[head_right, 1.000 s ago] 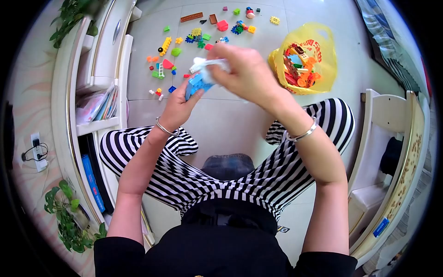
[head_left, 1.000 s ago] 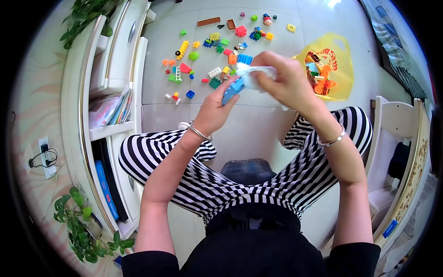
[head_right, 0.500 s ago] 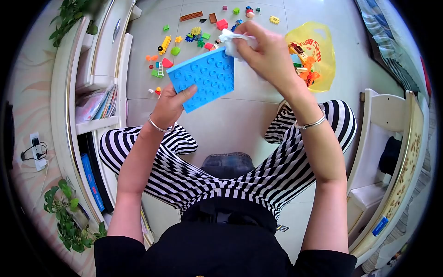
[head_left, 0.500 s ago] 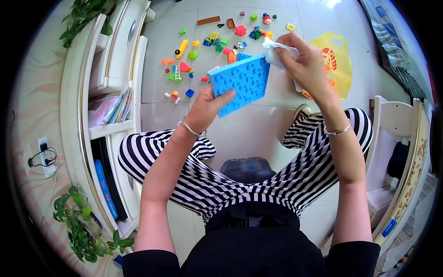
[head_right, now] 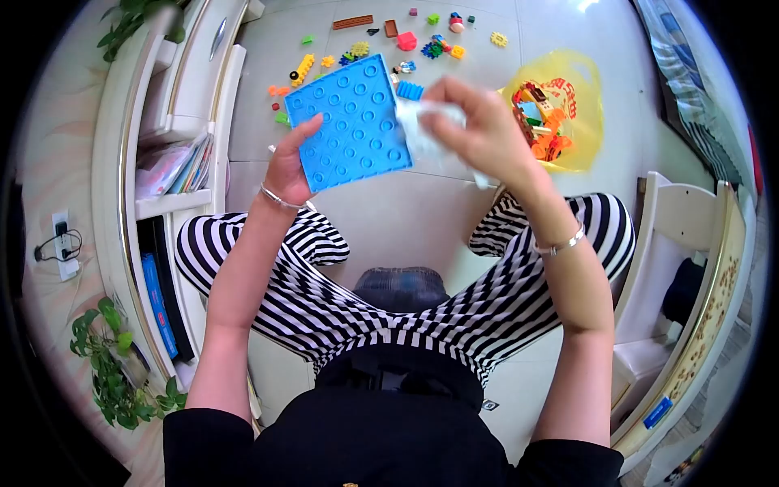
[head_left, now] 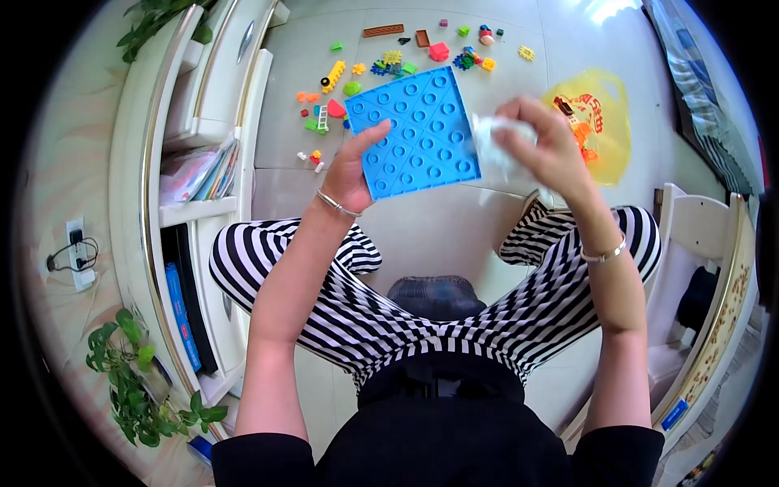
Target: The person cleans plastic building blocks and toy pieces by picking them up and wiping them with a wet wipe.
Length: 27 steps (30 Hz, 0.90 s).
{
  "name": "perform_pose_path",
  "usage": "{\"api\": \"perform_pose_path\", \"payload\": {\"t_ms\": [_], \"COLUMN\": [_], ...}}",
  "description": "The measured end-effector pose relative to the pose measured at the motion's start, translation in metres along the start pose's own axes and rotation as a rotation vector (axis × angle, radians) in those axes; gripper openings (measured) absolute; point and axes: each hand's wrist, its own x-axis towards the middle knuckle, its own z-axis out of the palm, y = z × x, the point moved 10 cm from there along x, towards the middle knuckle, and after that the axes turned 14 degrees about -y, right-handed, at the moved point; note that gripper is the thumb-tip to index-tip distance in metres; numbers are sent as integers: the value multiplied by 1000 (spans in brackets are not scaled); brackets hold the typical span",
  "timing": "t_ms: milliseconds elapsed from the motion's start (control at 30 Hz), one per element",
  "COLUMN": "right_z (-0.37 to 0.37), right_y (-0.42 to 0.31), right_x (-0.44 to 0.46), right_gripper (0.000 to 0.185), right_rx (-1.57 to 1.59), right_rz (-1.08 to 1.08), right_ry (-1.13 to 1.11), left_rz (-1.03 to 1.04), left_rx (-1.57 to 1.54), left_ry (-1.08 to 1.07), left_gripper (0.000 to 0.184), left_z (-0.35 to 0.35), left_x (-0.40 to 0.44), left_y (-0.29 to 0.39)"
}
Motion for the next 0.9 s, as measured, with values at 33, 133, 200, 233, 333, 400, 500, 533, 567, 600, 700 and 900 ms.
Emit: {"api": "perform_pose_path", "payload": {"t_ms": [33,133,200,233,333,400,500,533,567,600,700,900], "right_z": [-20,-39,-33,-31,-1,22,50,53,54,44,18,42], "right_y": [-8,-9,-5,-5,-15,-11,-15,-13,-13,-14,-18,-26], "right_x": [4,10,12,9,3,-9,-26,-26,-24,-17,0,32], "right_gripper": [13,16,19,19,16,14,12,12,12,12,19,17], "right_rx": [95,241,267,269,263,311,322,346,349,359,277,-36], "right_rz": [-40,-73,-65,-63,-39,3,48,67,66,31,-23,-12], "right_ry": [140,293,271,271,-6,-187,-439,-454,-459,-361,-102,74], "left_rz": [-35,-111,-130,-139,-87,-40,43,75,77,28,-48,-117], "left_rx": [-19,-58,-53,-50,-78,-79,-14,50,50,7,-58,50], "left_ry": [-50,-105,-107,-106,-56,-25,24,37,42,-40,-170,-71], "left_gripper": [49,53,53,54,54,54,55,55,55,59,63,59], "left_z": [7,19,19,18,10,7,-4,-5,-4,9,26,19], "left_x": [2,2,3,2,2,3,3,2,0,1,8,12], "left_y": [-7,-20,-23,-24,-17,-5,12,16,16,10,-7,-34]}}
